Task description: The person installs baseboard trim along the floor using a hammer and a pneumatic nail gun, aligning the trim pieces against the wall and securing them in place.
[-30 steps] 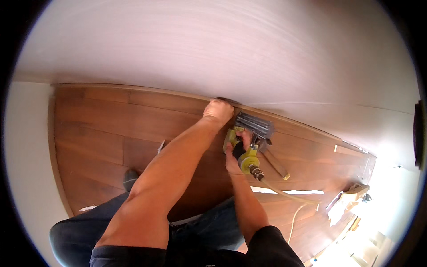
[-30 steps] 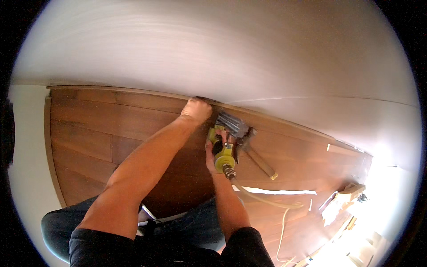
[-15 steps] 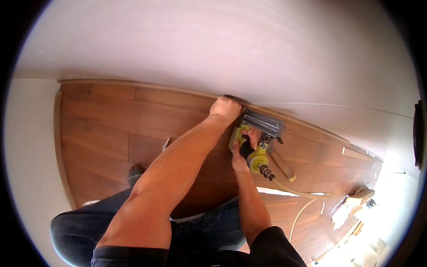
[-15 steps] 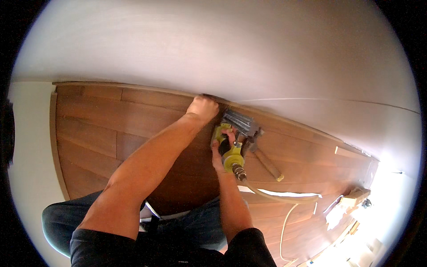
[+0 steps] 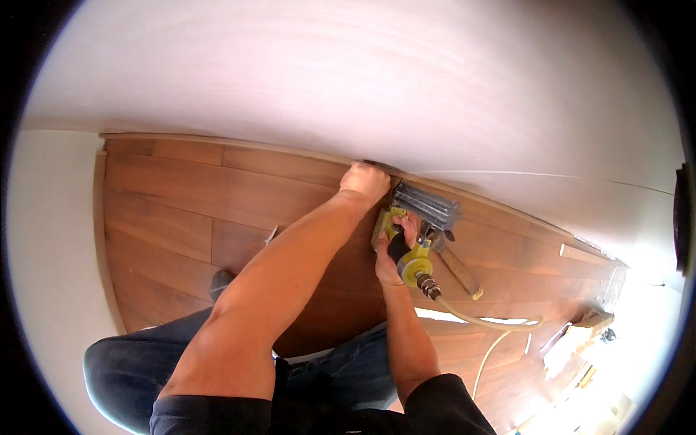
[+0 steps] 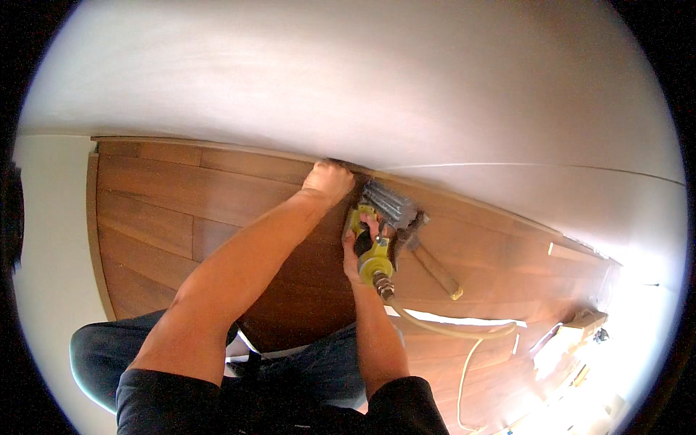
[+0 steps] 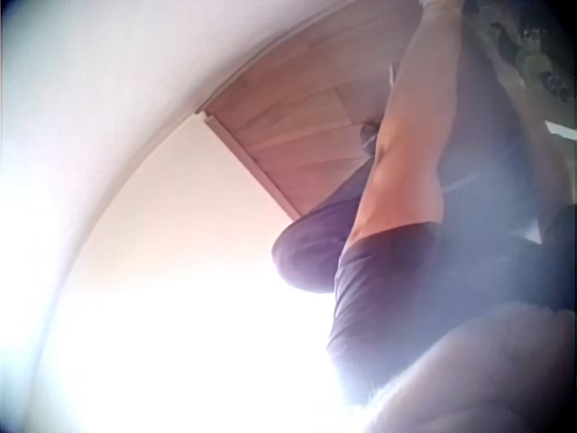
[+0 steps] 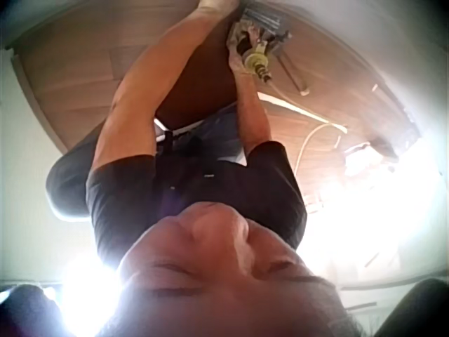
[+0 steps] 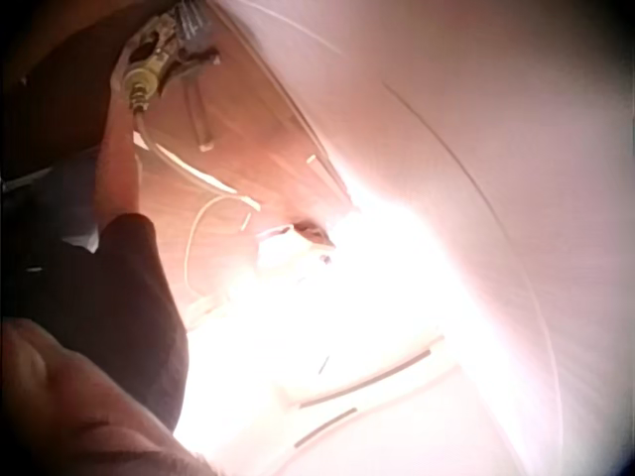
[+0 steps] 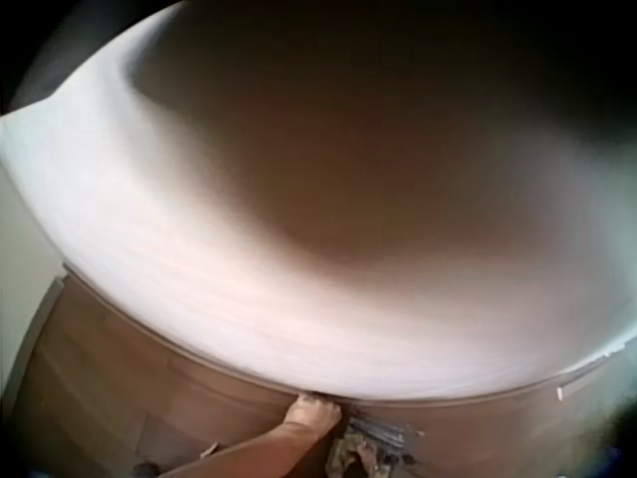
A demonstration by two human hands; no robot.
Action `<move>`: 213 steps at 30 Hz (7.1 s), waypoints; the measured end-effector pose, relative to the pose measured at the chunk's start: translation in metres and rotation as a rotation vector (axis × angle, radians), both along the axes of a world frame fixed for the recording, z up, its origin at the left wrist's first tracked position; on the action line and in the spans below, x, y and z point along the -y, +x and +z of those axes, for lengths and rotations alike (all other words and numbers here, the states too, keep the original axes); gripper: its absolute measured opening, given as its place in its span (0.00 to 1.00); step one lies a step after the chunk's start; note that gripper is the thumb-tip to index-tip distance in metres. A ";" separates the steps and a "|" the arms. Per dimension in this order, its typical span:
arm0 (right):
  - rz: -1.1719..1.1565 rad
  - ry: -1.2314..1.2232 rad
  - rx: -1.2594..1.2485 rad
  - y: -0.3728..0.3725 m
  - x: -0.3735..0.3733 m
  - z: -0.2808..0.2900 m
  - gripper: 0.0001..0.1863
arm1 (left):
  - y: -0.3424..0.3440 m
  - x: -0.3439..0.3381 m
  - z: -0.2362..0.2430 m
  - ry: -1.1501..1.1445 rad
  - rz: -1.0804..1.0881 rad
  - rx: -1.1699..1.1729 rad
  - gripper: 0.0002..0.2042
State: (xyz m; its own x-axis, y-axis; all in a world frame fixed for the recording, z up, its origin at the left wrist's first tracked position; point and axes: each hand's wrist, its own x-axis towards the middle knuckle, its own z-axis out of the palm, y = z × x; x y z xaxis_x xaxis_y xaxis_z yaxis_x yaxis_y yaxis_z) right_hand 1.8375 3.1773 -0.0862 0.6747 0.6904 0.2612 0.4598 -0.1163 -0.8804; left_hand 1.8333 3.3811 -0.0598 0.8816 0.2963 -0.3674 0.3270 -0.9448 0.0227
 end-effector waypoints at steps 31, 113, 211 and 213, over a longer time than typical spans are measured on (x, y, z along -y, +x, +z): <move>-0.089 -0.043 0.015 -0.008 0.009 -0.018 0.35 | -0.444 -0.110 0.190 -0.137 0.065 -0.500 0.14; 0.679 -0.565 -0.183 -0.373 -0.242 0.187 0.38 | -0.533 -0.410 0.098 -1.206 1.690 1.036 0.36; 0.506 -0.057 -0.163 -0.434 -0.573 0.245 0.11 | -0.565 -0.484 0.066 0.241 0.560 0.140 0.11; 0.577 -0.018 -0.032 -0.426 -0.576 0.234 0.11 | -0.566 -0.485 0.057 0.210 0.557 0.199 0.12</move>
